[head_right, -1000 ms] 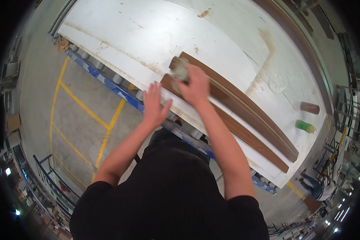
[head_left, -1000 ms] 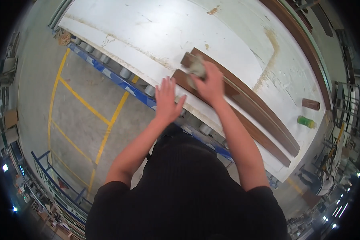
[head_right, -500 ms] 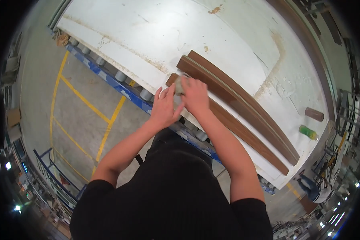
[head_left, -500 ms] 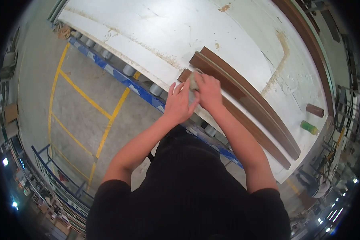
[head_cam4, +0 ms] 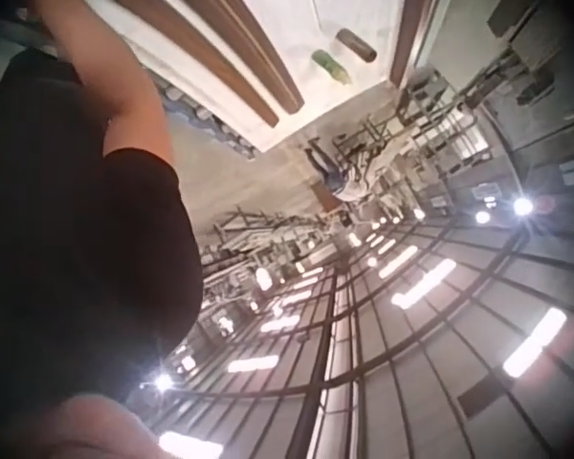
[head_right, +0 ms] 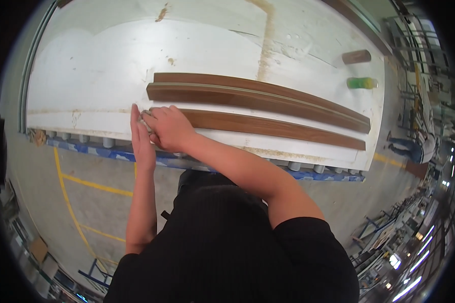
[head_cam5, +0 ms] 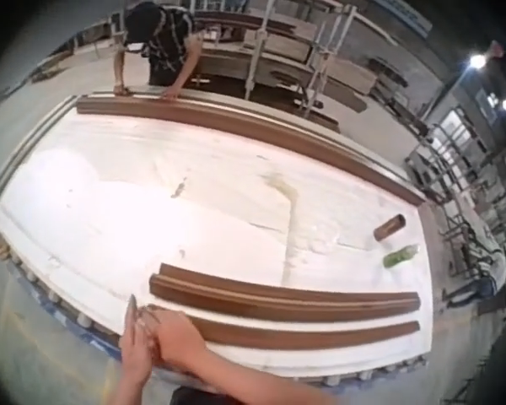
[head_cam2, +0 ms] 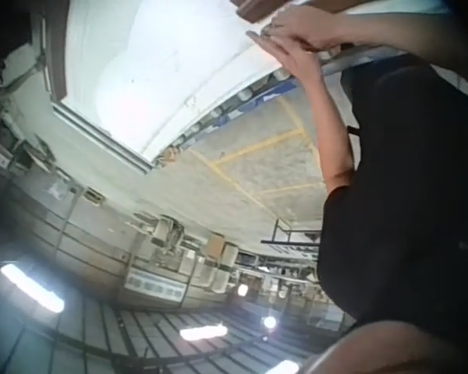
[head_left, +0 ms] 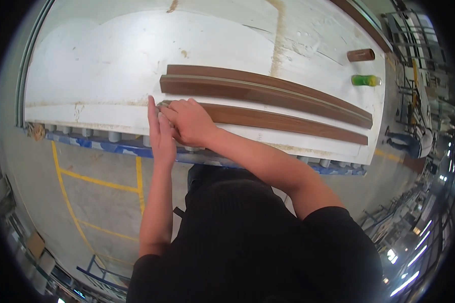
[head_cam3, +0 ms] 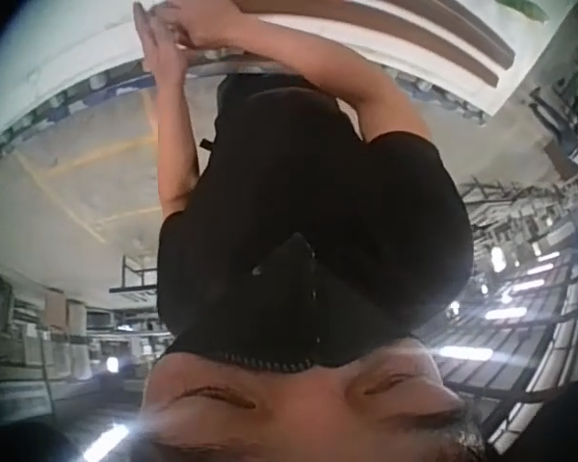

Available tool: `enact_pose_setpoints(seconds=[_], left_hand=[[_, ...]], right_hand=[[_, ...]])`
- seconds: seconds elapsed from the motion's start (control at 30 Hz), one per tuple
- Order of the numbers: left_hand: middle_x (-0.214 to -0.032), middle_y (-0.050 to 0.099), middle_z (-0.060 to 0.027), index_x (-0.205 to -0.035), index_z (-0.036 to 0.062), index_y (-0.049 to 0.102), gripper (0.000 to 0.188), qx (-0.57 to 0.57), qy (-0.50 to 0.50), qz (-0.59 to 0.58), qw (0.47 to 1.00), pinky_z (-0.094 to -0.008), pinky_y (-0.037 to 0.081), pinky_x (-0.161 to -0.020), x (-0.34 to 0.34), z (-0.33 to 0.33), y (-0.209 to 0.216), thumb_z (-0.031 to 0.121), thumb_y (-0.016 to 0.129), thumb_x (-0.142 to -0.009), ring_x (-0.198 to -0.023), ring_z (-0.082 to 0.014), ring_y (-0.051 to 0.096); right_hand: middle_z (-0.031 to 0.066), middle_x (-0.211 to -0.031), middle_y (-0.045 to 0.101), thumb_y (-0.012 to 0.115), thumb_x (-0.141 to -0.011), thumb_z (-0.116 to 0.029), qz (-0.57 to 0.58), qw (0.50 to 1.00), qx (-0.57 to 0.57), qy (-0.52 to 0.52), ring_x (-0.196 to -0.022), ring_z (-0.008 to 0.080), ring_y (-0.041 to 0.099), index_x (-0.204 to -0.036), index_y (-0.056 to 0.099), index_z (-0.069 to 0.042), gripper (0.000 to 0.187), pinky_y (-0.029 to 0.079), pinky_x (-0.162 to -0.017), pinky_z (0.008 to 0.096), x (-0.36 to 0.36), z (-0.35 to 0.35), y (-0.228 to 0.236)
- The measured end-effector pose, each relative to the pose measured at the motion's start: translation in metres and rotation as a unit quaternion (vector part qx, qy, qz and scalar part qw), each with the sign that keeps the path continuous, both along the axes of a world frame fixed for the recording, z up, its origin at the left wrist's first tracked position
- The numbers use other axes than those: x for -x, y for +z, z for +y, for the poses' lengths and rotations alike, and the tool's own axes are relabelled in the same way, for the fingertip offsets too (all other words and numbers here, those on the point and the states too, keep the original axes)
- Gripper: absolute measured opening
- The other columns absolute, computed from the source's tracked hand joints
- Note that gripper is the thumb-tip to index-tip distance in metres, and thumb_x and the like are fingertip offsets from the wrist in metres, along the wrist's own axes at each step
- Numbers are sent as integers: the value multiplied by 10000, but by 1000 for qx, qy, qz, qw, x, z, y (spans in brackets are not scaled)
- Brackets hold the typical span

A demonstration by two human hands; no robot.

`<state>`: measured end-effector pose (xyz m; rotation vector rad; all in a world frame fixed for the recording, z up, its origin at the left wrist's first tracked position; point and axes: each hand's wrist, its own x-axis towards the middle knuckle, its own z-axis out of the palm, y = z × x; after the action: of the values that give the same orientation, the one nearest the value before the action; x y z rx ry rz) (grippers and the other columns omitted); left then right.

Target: Applying a liquid finish and wiping wooden slats on a large workbench in a factory production area.

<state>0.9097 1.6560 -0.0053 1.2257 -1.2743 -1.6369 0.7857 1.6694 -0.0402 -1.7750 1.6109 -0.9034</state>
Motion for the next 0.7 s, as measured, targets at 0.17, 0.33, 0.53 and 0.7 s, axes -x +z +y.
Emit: enact_pose_setpoints(seconds=[0.17, 0.33, 0.53, 0.7], left_hand=[[-1697, 237, -248, -1634, -56, 183, 663, 212, -119, -181, 953, -446, 207, -1266, 4, 46, -11, 265, 442, -1116, -1574, -376, 243], [-1646, 296, -316, -1596, -89, 258, 694, 140, -45, -286, 947, -499, 205, -1256, -12, 59, -70, 323, 507, -1096, -1540, -445, 283], [-1583, 451, -243, -1573, -52, 344, 730, 229, -113, -478, 840, -616, 112, -1265, -21, 9, -102, 431, 543, -1063, -1502, -360, 396], [-1638, 357, -262, -1543, -66, 399, 722, 287, -185, -552, 760, -632, 138, -1260, -27, 19, -98, 389, 593, -1016, -1572, -395, 254]], right_hand=[[80, -1177, 624, 743, -783, -201, 139, 987, 36, -78, -1109, 292, 560, -1249, 657, -106, 483, 426, -938, 434, 27, -8, -35], [57, -1091, 643, 741, -786, -241, 184, 979, 56, -62, -1070, 255, 569, -1089, 694, -135, 325, 417, -932, 414, 3, -14, -64], [53, -1213, 678, 810, -746, -315, 163, 986, -35, -13, -1186, 278, 600, -1199, 679, -141, 503, 437, -1008, 473, 39, 0, -64], [60, -1246, 665, 835, -679, -240, 189, 979, -34, -60, -1172, 311, 600, -1239, 682, -147, 588, 444, -1000, 491, 129, 91, -52]])
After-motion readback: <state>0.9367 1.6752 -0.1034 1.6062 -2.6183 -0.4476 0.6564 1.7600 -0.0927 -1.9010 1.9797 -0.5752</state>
